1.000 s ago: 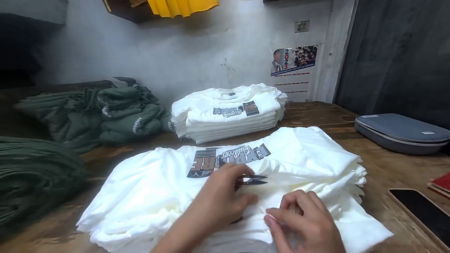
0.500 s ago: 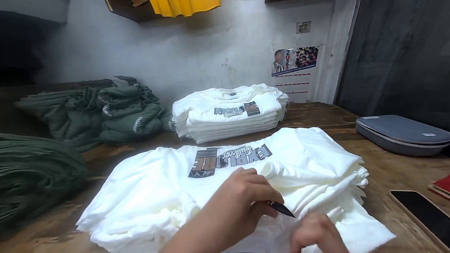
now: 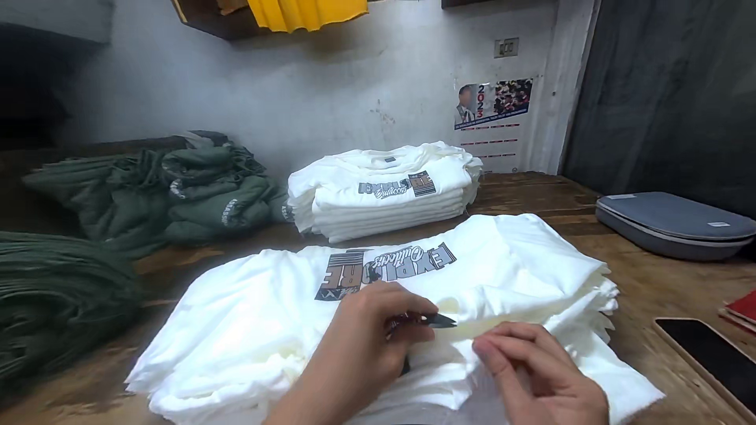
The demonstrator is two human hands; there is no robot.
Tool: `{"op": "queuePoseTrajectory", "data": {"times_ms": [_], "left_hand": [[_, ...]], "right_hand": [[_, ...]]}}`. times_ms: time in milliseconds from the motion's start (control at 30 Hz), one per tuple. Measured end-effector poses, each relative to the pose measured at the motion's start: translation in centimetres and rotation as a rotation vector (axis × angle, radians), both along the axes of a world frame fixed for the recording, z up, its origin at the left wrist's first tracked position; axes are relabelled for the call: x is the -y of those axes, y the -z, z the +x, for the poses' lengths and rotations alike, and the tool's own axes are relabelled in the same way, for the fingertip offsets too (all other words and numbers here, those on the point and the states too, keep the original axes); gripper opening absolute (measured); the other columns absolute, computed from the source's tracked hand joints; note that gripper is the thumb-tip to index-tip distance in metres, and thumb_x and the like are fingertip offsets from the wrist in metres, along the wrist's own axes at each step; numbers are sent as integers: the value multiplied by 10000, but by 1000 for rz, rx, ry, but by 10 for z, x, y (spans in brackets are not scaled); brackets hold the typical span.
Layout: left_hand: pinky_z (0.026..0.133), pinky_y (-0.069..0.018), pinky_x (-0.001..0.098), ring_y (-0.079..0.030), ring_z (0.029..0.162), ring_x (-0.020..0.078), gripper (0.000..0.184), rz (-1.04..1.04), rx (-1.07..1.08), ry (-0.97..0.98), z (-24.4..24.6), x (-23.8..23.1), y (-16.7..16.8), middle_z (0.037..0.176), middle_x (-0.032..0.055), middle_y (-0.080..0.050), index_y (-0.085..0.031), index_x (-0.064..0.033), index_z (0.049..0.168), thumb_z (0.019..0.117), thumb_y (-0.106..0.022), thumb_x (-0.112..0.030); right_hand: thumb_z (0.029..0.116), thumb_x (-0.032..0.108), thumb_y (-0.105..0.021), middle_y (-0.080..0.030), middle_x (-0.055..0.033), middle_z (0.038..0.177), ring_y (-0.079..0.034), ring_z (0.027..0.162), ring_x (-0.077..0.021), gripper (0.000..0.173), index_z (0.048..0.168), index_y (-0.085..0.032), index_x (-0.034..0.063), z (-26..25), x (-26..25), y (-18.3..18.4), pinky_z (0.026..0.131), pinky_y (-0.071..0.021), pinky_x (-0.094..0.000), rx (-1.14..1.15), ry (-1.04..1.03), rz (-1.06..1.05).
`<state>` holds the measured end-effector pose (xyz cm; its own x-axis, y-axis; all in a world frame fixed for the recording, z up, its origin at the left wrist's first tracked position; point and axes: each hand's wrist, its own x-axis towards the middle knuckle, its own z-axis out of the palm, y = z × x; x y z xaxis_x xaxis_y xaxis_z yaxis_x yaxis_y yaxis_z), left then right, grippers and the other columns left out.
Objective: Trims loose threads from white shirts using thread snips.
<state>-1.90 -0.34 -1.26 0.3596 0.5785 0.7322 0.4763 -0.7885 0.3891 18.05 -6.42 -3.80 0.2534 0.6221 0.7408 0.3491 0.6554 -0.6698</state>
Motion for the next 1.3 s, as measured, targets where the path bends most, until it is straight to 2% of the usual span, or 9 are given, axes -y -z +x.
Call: {"op": "queuePoseTrajectory", "data": {"times_ms": [167, 367, 500, 700, 767, 867, 933, 1133, 1300], "left_hand": [[732, -561, 134, -673, 864, -17, 186, -96, -31, 122, 14, 4, -2, 970, -63, -726, -787, -180, 1064, 918, -717, -271], [708, -549, 125, -663, 823, -40, 156, -85, 1, 114, 12, 0, -3, 942, -96, -736, -792, -202, 1023, 934, -709, -300], [705, -530, 127, -636, 847, -32, 247, -32, 29, 115, 2, -2, -2, 983, -100, -703, -752, -205, 1121, 915, -734, -340], [585, -472, 139, -566, 676, -15, 290, -111, -81, 256, 5, -13, -1, 797, -39, -630, -793, -165, 1017, 752, -735, -64], [663, -517, 148, -614, 767, -14, 242, -155, -106, 260, 6, -20, -6, 874, -41, -665, -815, -178, 974, 802, -711, -43], [727, -559, 150, -658, 837, -15, 157, -188, -143, 401, 0, -29, -17, 1013, -40, -731, -782, -134, 989, 933, -663, -47], [695, -529, 140, -631, 785, -31, 184, -205, -147, 443, 2, -30, -23, 971, -49, -729, -758, -115, 1019, 950, -614, -25], [665, -498, 127, -604, 738, -39, 106, -360, -23, 334, 13, -25, -22, 878, -73, -700, -747, -114, 1031, 931, -714, -109], [744, -537, 153, -639, 881, -17, 284, -50, -10, 225, 5, -17, -12, 966, -99, -705, -783, -202, 1075, 856, -799, -382]], "right_hand": [[853, 39, -787, -697, -33, 965, -618, 811, 5, 28, 876, -802, 35, 1, -1, -2, 665, -513, -119, -76, -51, -24], [875, 202, -821, -650, 47, 984, -604, 953, 1, 38, 876, -797, 172, 9, -4, 15, 824, -522, -139, 42, -140, 149], [972, 397, -665, -654, 32, 893, -594, 935, -43, 350, 717, -606, 165, 15, 7, 20, 852, -476, -208, 198, -76, 186], [646, 743, -788, -620, -83, 761, -572, 699, -241, 767, 895, -641, 33, -24, 8, 9, 687, -427, -454, 449, 581, -23], [676, 723, -761, -613, -73, 751, -581, 690, -255, 697, 857, -667, 56, -30, 3, 3, 682, -412, -475, 525, 690, -64], [715, 285, -777, -664, -27, 781, -618, 733, -237, 241, 866, -717, 106, -31, 4, 1, 733, -417, -490, 536, 652, -86], [741, 75, -769, -726, -8, 836, -655, 774, -200, 254, 993, -733, 79, -26, 9, 1, 821, -444, -501, 446, 435, -69], [944, 338, -714, -640, 41, 802, -550, 1005, -166, 124, 876, -810, 299, 8, 7, 19, 944, -276, -457, 458, 470, 138], [1018, 389, -606, -579, 65, 913, -528, 1009, -53, 209, 888, -680, 245, 9, 7, 12, 986, -326, -321, 291, 468, 214]]}}
